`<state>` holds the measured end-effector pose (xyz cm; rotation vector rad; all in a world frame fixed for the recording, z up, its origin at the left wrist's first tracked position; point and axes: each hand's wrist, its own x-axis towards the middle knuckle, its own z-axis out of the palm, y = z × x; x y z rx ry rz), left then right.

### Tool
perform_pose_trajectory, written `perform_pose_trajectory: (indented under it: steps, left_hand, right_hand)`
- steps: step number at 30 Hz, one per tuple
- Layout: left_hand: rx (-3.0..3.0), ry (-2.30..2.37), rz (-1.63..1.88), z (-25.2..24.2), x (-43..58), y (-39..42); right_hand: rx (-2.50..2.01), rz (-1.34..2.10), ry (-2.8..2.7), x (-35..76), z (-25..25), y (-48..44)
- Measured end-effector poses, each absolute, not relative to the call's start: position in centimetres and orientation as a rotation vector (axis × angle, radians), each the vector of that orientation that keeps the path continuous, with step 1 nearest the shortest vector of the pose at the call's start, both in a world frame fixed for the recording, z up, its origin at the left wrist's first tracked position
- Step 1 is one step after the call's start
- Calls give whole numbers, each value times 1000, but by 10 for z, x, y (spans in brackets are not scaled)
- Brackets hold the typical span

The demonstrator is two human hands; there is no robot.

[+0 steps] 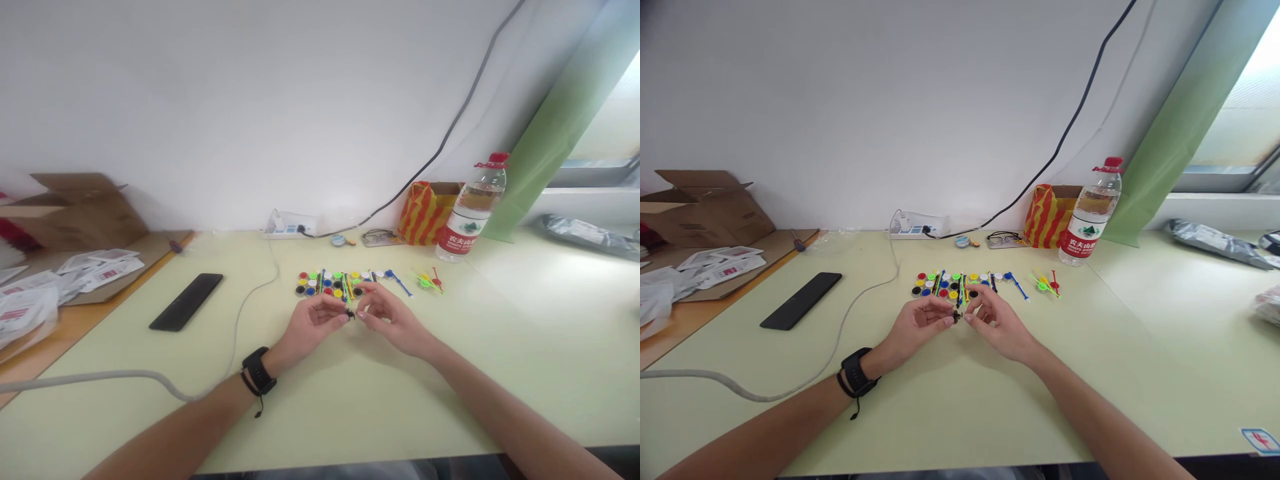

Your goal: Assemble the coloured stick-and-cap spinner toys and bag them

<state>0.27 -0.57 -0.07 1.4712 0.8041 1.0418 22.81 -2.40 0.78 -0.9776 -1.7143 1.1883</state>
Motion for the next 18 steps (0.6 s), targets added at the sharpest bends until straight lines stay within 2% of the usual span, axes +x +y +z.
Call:
perform_pose_trajectory:
  steps: [6,9,18]
  left_hand:
    - [1450,838,1080,0,4,-5]
    - [1443,841,1095,-2,3,-4]
    - [1451,848,1082,0,4,-4]
  right_hand:
    - [-968,1329,-1516,223,1,-25]
    - [-994,1391,-1599,225,7,-24]
    - [-954,1309,-1500,224,15,-24]
